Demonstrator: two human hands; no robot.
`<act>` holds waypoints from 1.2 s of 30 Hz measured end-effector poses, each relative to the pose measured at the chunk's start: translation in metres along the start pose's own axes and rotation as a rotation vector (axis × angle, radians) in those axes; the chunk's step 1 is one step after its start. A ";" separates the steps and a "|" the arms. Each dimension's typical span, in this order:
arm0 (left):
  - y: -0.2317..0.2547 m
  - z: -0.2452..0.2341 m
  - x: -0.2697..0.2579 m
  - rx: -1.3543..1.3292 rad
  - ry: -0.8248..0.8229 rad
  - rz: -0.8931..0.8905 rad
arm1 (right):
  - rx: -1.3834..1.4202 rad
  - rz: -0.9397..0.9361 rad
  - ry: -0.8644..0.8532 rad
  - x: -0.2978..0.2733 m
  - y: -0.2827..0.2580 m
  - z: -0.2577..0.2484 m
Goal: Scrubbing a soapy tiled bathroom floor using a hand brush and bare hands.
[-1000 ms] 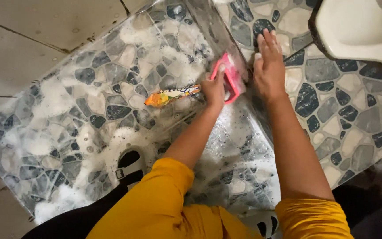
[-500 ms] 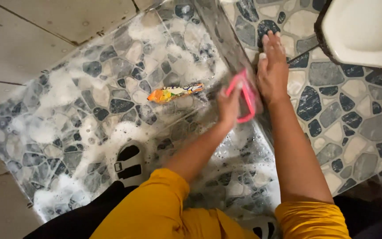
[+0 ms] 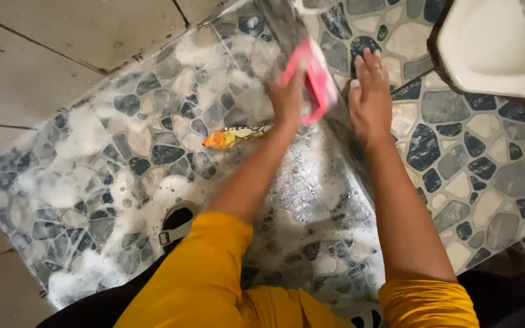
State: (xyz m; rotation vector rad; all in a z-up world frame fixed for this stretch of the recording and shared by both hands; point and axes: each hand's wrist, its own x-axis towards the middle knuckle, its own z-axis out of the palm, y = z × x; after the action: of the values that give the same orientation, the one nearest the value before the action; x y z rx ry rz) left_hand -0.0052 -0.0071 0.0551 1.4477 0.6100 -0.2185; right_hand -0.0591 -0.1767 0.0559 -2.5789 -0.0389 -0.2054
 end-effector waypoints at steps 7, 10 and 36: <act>-0.028 -0.003 -0.015 0.007 -0.066 -0.114 | -0.018 -0.069 0.017 0.000 -0.009 -0.002; 0.013 -0.007 0.040 -0.045 -0.012 0.004 | -0.042 0.076 -0.044 0.003 -0.026 -0.012; -0.081 0.004 -0.061 -0.113 -0.280 -0.005 | -0.098 0.123 -0.087 0.000 -0.032 -0.014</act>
State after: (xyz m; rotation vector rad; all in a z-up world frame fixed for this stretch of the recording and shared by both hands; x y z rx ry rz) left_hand -0.0950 -0.0349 0.0173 1.2785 0.3907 -0.3775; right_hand -0.0635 -0.1573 0.0843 -2.6762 0.0996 -0.0502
